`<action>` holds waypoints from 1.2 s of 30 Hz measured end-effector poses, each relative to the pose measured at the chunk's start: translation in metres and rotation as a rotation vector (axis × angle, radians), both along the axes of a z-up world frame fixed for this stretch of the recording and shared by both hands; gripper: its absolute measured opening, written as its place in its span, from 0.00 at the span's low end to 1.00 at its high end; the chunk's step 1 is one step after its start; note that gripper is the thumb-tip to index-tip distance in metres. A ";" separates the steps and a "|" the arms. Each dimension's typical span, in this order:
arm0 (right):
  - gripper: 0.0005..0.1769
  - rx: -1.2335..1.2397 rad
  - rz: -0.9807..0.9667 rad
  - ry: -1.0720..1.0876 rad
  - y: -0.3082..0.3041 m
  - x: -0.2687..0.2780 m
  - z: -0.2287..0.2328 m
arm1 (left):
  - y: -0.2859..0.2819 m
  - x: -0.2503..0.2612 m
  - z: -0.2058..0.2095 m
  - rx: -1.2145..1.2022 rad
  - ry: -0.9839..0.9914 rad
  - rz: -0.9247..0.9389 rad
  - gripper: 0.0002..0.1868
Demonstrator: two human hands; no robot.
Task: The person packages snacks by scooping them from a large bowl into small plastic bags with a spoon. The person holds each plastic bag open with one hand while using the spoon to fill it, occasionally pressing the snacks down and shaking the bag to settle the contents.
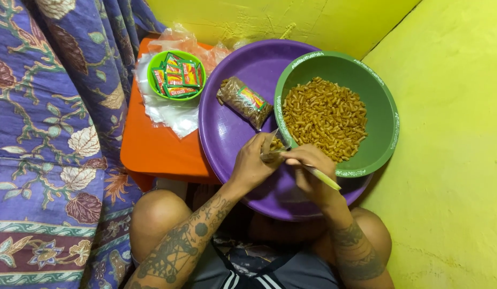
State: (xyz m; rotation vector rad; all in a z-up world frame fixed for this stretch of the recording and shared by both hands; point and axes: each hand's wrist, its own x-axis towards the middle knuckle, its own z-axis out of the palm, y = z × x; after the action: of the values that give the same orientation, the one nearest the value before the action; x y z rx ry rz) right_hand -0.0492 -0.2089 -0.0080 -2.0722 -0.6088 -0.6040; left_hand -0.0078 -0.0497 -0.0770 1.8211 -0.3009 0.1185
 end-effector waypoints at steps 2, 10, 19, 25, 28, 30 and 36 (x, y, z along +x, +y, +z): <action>0.09 -0.024 0.035 0.016 0.010 0.003 0.001 | -0.002 0.001 -0.009 0.000 -0.013 0.006 0.18; 0.11 0.040 -0.026 -0.032 -0.013 0.006 -0.010 | 0.002 -0.001 0.004 0.007 0.021 0.031 0.19; 0.11 -0.044 0.028 0.127 -0.006 0.007 0.005 | 0.003 -0.001 0.017 0.035 0.059 -0.033 0.21; 0.19 0.070 -0.254 0.133 -0.073 0.017 0.018 | 0.001 0.003 0.002 0.083 0.116 -0.052 0.27; 0.23 0.002 -0.405 0.079 -0.113 0.017 0.020 | 0.002 0.001 0.003 0.088 0.110 -0.095 0.31; 0.23 -0.195 -0.596 0.086 -0.128 0.014 0.023 | 0.002 0.000 0.004 0.066 0.122 -0.079 0.31; 0.17 -0.602 -0.847 0.263 -0.153 0.035 -0.014 | -0.002 0.001 -0.014 0.004 0.097 -0.034 0.30</action>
State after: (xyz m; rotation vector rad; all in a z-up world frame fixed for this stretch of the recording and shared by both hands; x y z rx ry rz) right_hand -0.0145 -0.3616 -0.0223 -2.9206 0.3326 -0.6311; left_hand -0.0064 -0.0521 -0.0909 1.8188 -0.2633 0.0055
